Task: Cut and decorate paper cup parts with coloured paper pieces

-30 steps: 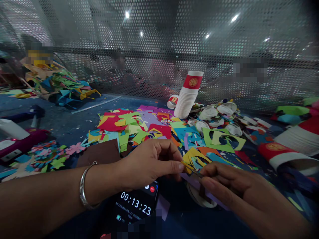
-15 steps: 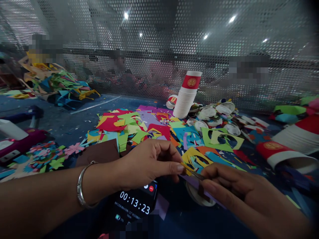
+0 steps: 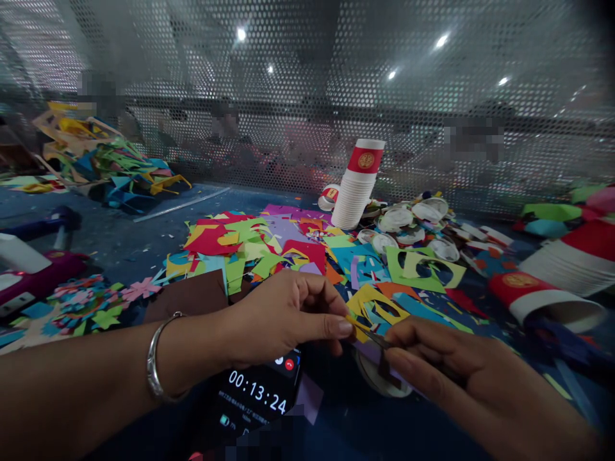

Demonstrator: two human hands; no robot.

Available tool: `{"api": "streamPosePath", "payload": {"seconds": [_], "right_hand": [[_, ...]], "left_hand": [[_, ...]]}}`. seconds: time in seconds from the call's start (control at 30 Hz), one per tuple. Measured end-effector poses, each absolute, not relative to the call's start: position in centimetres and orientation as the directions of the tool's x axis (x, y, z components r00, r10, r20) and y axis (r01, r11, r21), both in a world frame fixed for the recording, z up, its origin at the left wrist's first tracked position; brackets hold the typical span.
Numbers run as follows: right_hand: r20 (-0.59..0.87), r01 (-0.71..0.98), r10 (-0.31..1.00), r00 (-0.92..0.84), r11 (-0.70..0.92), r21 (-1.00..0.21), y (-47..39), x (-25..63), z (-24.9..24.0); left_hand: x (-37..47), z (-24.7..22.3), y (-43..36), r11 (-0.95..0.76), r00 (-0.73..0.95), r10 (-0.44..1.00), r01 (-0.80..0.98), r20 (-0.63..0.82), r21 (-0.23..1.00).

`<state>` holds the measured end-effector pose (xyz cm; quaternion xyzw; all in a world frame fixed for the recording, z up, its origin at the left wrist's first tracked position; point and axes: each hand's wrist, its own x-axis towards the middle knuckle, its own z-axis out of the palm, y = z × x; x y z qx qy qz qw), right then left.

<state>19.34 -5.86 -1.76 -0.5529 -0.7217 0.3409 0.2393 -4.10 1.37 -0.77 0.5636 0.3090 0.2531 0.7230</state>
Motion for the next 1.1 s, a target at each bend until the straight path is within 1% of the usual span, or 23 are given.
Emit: {"api": "streamPosePath", "payload": {"seconds": [0.2, 0.33, 0.57, 0.77, 0.87, 1.1], "right_hand": [[-0.016, 0.624, 0.963, -0.270, 0.162, -0.764, -5.79, 19.22, -1.70], [-0.037, 0.609, 0.956, -0.292, 0.156, -0.778, -5.77, 19.28, -1.52], [-0.065, 0.593, 0.951, -0.301, 0.133, -0.794, -5.17, 19.37, -1.36], [-0.058, 0.605, 0.958, -0.279, 0.129, -0.785, -5.35, 19.53, -1.57], [-0.050, 0.628, 0.963, -0.267, 0.135, -0.766, -5.36, 19.52, -1.61], [-0.032, 0.619, 0.966, -0.258, 0.139, -0.773, -5.40, 19.21, -1.50]], "left_hand": [[-4.00, -0.65, 1.47, 0.262, 0.674, 0.714, -0.008, -0.189, 0.965], [-4.08, -0.69, 1.52, 0.269, 0.681, 0.704, 0.007, -0.202, 0.963], [-4.07, -0.78, 1.52, 0.158, 0.640, 0.758, 0.012, -0.129, 0.987], [-4.18, -0.84, 1.68, 0.107, 0.631, 0.768, 0.047, -0.112, 0.993], [-4.19, -0.92, 1.68, 0.097, 0.635, 0.765, 0.056, -0.111, 0.994], [-4.02, -0.83, 1.47, 0.124, 0.632, 0.766, 0.033, -0.117, 0.992]]}}
